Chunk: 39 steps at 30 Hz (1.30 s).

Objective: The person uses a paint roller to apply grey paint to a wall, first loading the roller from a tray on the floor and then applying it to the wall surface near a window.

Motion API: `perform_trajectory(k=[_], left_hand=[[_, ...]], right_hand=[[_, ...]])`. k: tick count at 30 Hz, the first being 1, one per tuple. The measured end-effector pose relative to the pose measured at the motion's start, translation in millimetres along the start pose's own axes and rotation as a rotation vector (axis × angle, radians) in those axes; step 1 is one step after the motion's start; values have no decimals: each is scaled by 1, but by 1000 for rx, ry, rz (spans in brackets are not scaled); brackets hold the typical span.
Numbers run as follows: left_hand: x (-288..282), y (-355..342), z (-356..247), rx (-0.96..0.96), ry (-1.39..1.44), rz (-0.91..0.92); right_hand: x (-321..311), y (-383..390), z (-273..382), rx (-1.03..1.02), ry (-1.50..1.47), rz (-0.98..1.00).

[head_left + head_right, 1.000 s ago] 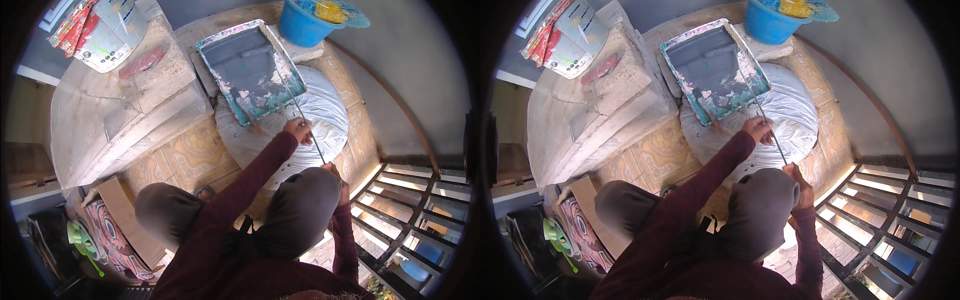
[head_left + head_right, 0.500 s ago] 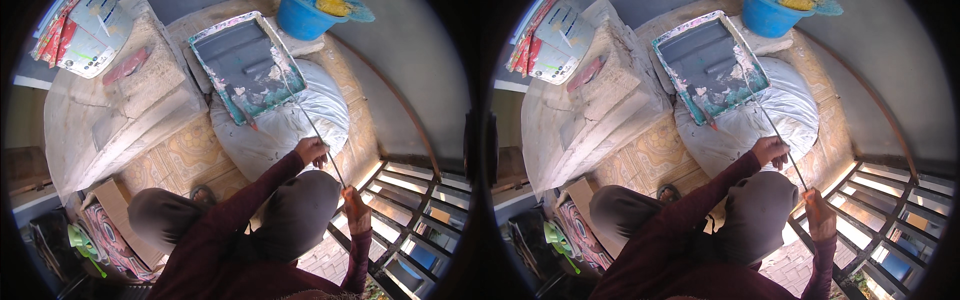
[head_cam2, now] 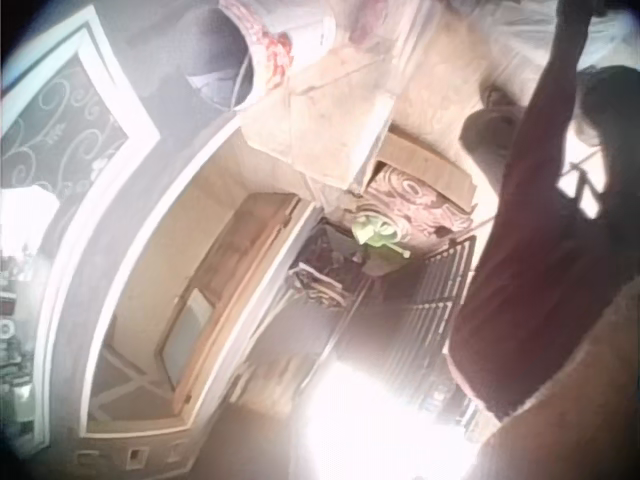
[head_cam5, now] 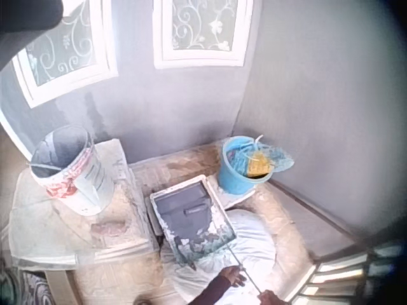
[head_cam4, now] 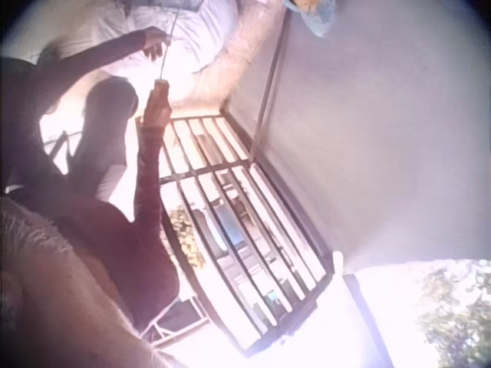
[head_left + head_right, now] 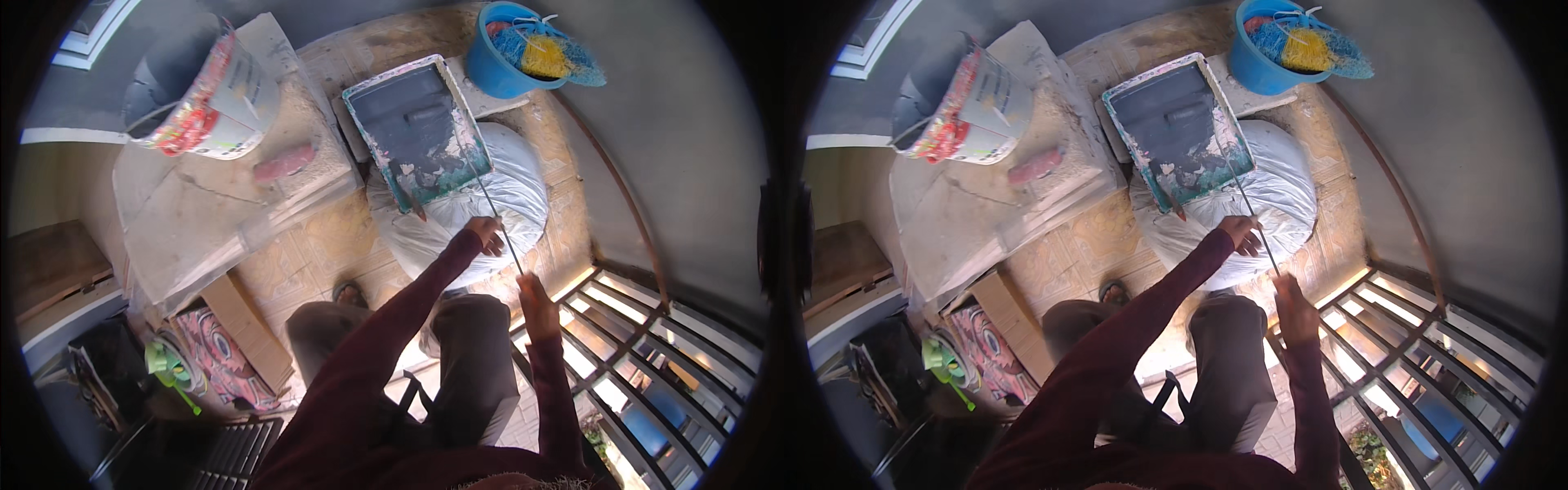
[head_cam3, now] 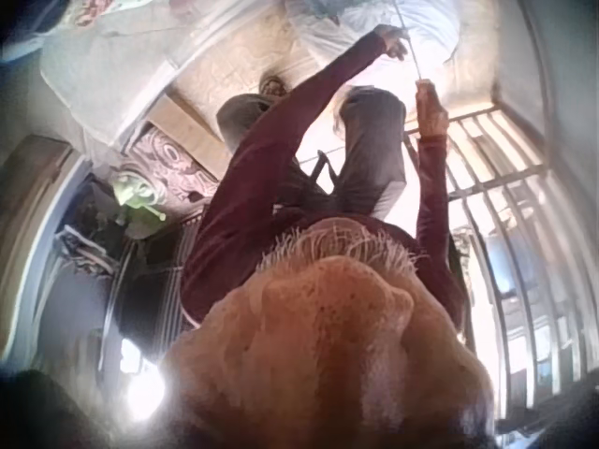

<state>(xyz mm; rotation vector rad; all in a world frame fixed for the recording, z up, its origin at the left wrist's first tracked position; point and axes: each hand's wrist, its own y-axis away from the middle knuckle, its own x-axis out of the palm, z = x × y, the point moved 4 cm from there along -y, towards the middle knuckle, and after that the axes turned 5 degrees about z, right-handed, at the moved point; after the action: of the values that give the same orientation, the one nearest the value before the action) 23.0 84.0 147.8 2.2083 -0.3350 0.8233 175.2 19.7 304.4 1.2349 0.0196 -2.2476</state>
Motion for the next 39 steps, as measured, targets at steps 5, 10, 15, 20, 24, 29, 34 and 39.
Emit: perform_trajectory(k=[5,10,15,20,24,29,34,39], left_hand=[[13,109,-68,143,-165,-235],[37,381,-82,142,-314,-578],[51,565,-48,148,116,-965],[34,645,3,129,285,-1230],[-7,696,29,148,178,-1373],[-84,758,-18,60,326,-1059],[-120,804,-47,243,387,-1194],[-112,812,-25,-12,650,-1146]], right_hand=[[-68,-7,65,291,-201,-66],[-192,67,196,399,-295,-112],[-292,93,301,363,-718,52],[-339,57,448,288,-993,336],[-323,11,546,361,-1174,367],[-261,-53,634,473,-1375,527],[-194,-159,684,441,-1364,643],[-115,-255,689,450,-1455,787]])
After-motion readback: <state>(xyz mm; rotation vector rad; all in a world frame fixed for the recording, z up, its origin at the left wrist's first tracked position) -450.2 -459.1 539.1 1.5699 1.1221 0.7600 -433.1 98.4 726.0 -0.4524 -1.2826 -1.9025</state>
